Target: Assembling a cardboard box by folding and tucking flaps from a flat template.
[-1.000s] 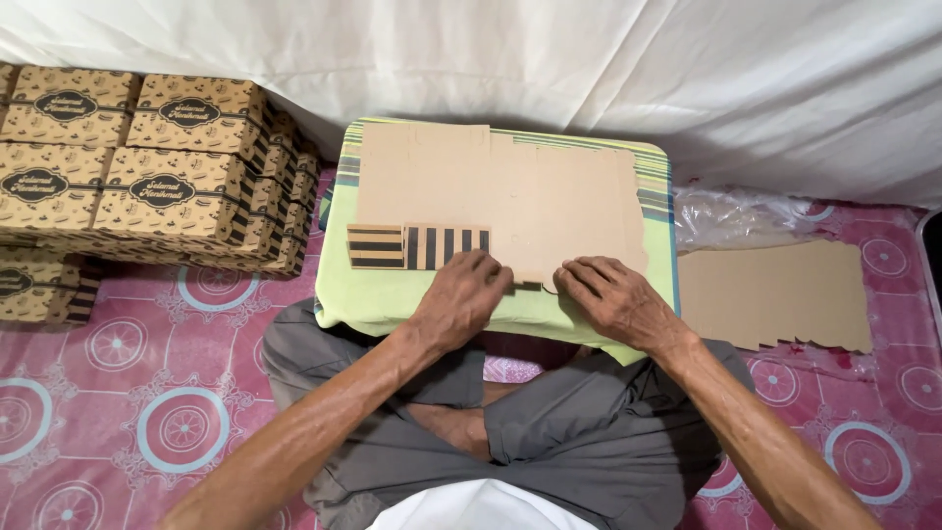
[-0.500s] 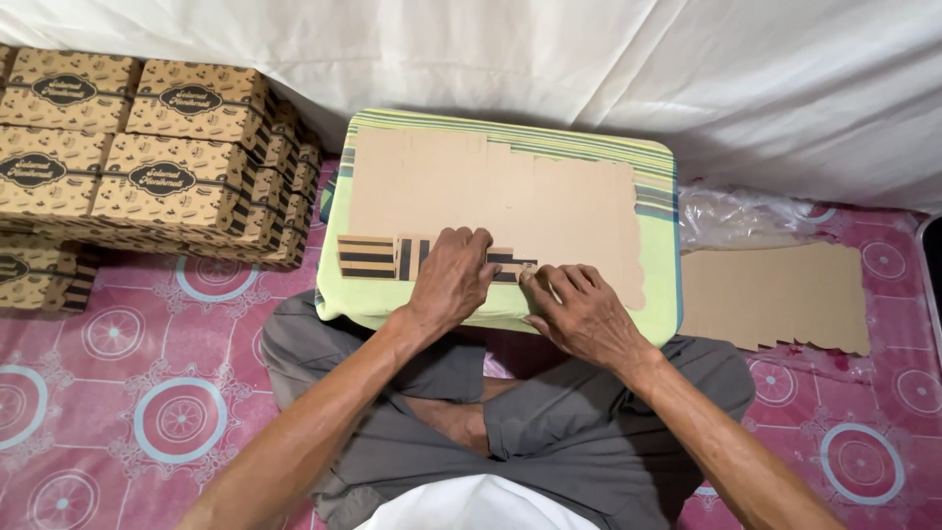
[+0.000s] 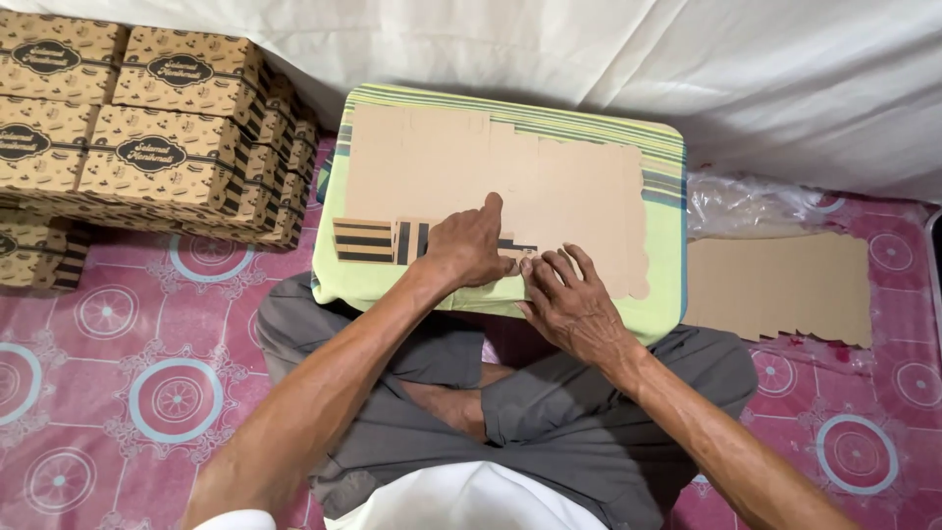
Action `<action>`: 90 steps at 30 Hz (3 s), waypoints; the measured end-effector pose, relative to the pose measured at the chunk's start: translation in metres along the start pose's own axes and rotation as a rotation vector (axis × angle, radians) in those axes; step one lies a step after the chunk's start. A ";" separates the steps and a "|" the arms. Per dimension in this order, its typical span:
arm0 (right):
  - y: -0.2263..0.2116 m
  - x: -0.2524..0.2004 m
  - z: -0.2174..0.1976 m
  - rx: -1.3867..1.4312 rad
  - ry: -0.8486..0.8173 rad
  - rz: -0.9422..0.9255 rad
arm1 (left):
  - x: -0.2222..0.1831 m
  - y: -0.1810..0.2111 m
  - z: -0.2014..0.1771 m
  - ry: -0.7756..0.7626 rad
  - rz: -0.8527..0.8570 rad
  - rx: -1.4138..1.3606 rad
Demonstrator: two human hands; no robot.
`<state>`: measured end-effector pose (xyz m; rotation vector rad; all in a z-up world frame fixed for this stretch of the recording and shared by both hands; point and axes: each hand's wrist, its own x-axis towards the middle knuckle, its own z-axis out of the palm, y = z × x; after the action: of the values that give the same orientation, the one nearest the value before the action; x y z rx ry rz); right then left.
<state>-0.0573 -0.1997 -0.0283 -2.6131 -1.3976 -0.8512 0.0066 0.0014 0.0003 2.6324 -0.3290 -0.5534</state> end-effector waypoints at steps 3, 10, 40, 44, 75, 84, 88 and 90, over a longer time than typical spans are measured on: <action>0.002 -0.001 0.001 0.017 0.005 0.005 | 0.003 0.000 -0.003 -0.051 -0.036 -0.040; 0.008 -0.004 0.001 0.035 -0.002 -0.008 | 0.011 -0.004 -0.006 -0.090 -0.098 0.033; 0.072 -0.071 -0.020 -0.061 0.068 -0.053 | -0.009 0.025 0.039 0.342 0.819 0.507; 0.077 -0.077 -0.017 -0.048 0.054 -0.076 | 0.002 0.023 0.051 0.518 0.895 0.506; 0.117 -0.035 -0.016 0.756 -0.504 0.983 | 0.044 0.084 0.012 -0.052 0.108 0.315; 0.128 -0.022 -0.017 0.810 -0.691 1.010 | 0.087 0.072 0.035 -0.133 -0.041 0.176; 0.134 -0.025 -0.011 0.760 -0.753 0.985 | 0.068 0.075 0.012 -0.210 0.035 0.199; 0.142 -0.025 -0.009 0.752 -0.789 0.990 | 0.065 0.078 0.006 -0.201 0.035 0.228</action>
<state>0.0390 -0.3049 -0.0049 -2.4793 -0.1575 0.7231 0.0512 -0.0896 0.0096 2.7863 -0.5274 -0.8153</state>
